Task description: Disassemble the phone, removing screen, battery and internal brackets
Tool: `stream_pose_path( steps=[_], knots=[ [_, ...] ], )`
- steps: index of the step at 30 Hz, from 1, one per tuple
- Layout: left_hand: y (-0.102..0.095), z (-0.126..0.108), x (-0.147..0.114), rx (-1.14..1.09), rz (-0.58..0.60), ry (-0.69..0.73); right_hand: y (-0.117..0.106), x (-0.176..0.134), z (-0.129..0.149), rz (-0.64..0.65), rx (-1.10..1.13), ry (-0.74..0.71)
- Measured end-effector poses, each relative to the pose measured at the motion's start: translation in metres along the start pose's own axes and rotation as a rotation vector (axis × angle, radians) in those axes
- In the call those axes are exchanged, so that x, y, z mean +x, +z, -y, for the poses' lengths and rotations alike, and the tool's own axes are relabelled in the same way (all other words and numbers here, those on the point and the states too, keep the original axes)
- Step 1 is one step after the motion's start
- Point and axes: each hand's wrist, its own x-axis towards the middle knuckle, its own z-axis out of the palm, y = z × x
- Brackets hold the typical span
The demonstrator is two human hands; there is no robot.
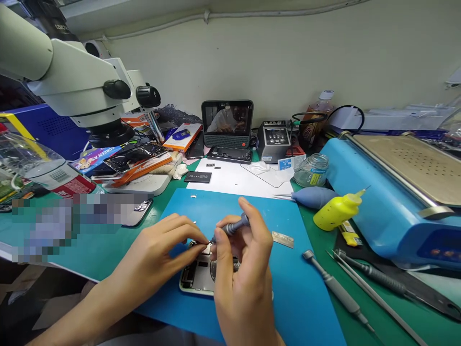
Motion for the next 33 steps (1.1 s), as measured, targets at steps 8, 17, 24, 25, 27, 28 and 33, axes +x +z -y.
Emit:
stream_pose_path(
  steps=[8,17,24,25,27,28,33],
  knots=[
    [-0.028,0.053,0.066,0.326,-0.042,-0.043,-0.005,0.002,0.005,-0.098,-0.009,0.025],
    [-0.009,0.071,0.087,0.409,0.049,0.04,-0.009,-0.001,0.0,-0.077,0.003,0.038],
    [-0.012,0.077,0.088,0.373,0.055,0.063,-0.007,-0.001,0.0,-0.085,0.014,0.048],
    [-0.014,0.077,0.088,0.363,0.043,0.06,-0.006,-0.001,0.001,-0.09,0.011,0.055],
    [-0.021,0.073,0.084,0.349,0.003,0.047,-0.005,0.0,0.002,-0.101,0.004,0.065],
    [-0.025,0.07,0.08,0.344,-0.017,0.039,-0.005,0.0,0.002,-0.106,0.002,0.064],
    [-0.035,0.047,0.045,0.355,0.022,0.016,-0.005,0.0,0.004,-0.1,0.001,0.065]
  ],
)
